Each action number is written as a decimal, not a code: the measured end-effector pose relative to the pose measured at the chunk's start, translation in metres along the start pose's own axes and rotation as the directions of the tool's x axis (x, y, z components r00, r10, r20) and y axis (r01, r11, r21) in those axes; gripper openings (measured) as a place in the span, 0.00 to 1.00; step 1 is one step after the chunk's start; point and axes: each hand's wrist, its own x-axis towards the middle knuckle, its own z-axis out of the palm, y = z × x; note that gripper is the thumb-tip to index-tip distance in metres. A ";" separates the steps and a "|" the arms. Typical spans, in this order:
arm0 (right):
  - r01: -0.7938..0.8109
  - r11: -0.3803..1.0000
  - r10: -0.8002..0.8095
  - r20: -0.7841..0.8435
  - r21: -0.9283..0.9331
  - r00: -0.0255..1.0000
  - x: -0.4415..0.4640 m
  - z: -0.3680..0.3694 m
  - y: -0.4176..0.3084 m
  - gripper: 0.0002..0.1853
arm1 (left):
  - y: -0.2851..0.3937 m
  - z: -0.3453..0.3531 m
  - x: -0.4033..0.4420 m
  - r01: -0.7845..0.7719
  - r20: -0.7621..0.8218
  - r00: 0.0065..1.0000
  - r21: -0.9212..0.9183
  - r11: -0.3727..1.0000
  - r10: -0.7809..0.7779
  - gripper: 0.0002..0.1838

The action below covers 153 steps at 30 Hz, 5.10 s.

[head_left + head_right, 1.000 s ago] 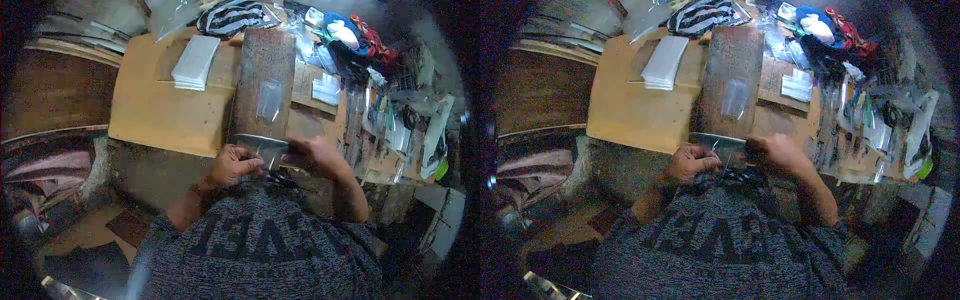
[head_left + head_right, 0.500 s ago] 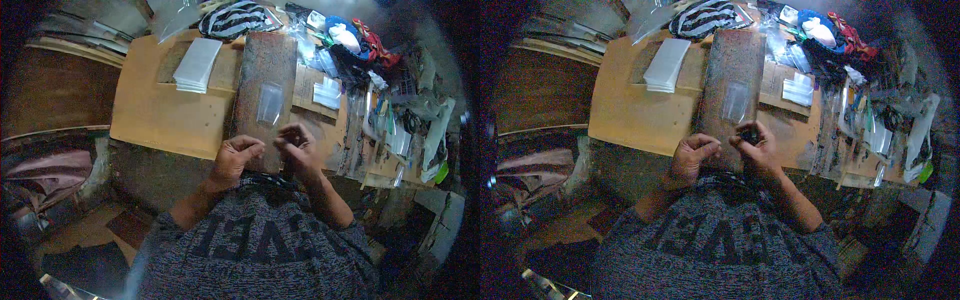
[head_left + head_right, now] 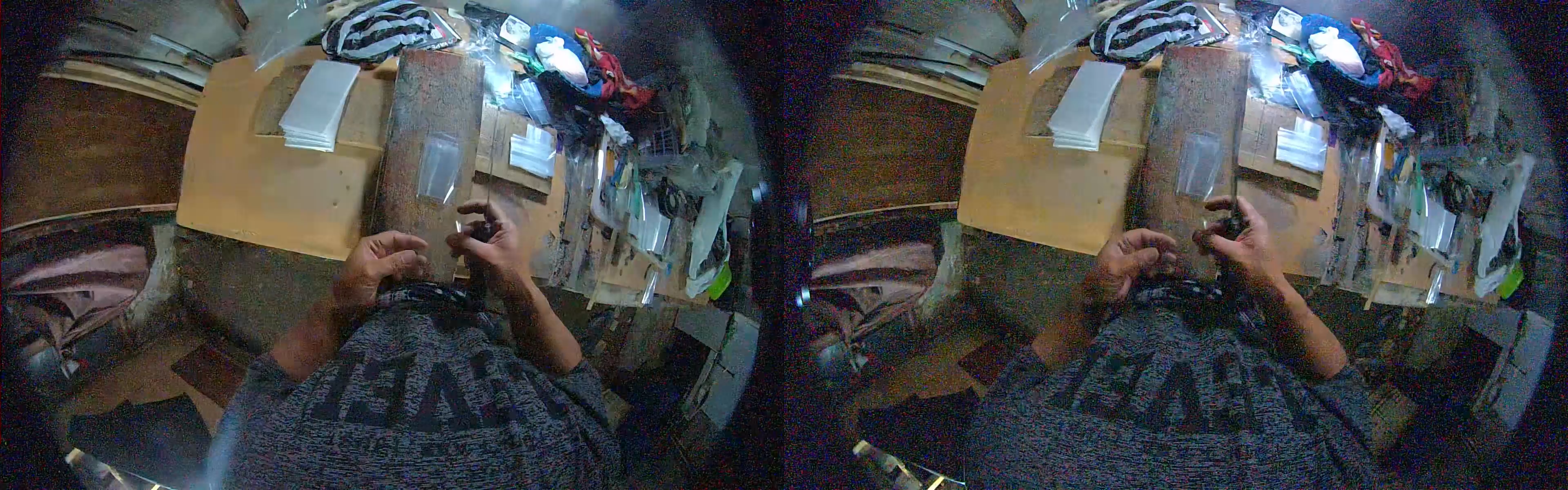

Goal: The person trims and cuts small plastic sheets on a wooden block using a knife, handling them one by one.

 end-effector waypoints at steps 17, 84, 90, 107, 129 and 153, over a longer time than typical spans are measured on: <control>0.114 0.842 0.010 0.227 -0.528 0.974 -0.044 -0.043 -0.003 0.18 | 0.011 -0.016 0.005 -0.190 -0.260 0.953 -0.117 0.975 0.154 0.08; -0.299 0.648 -0.286 -0.588 -0.700 0.757 0.040 -0.136 0.094 0.21 | -0.016 -0.038 0.021 -0.081 -0.197 0.966 0.389 0.918 0.169 0.25; -0.291 0.584 -0.303 -0.536 -0.758 0.788 0.045 -0.117 0.109 0.25 | -0.023 -0.031 0.027 -0.127 -0.116 0.979 0.294 0.947 0.167 0.23; -0.166 0.759 -0.237 -0.504 -0.630 0.831 0.051 -0.138 0.127 0.12 | -0.024 -0.021 0.023 -0.153 -0.081 0.976 0.413 0.898 0.204 0.24; -0.197 0.909 0.154 -0.142 -0.367 0.978 -0.005 -0.086 0.009 0.17 | -0.017 0.025 0.060 -0.188 0.005 0.972 0.617 0.764 0.235 0.26; -0.172 0.972 0.181 -0.047 0.159 0.982 -0.001 -0.063 0.034 0.18 | -0.025 0.016 0.056 -0.025 -0.084 0.996 0.156 0.987 0.038 0.13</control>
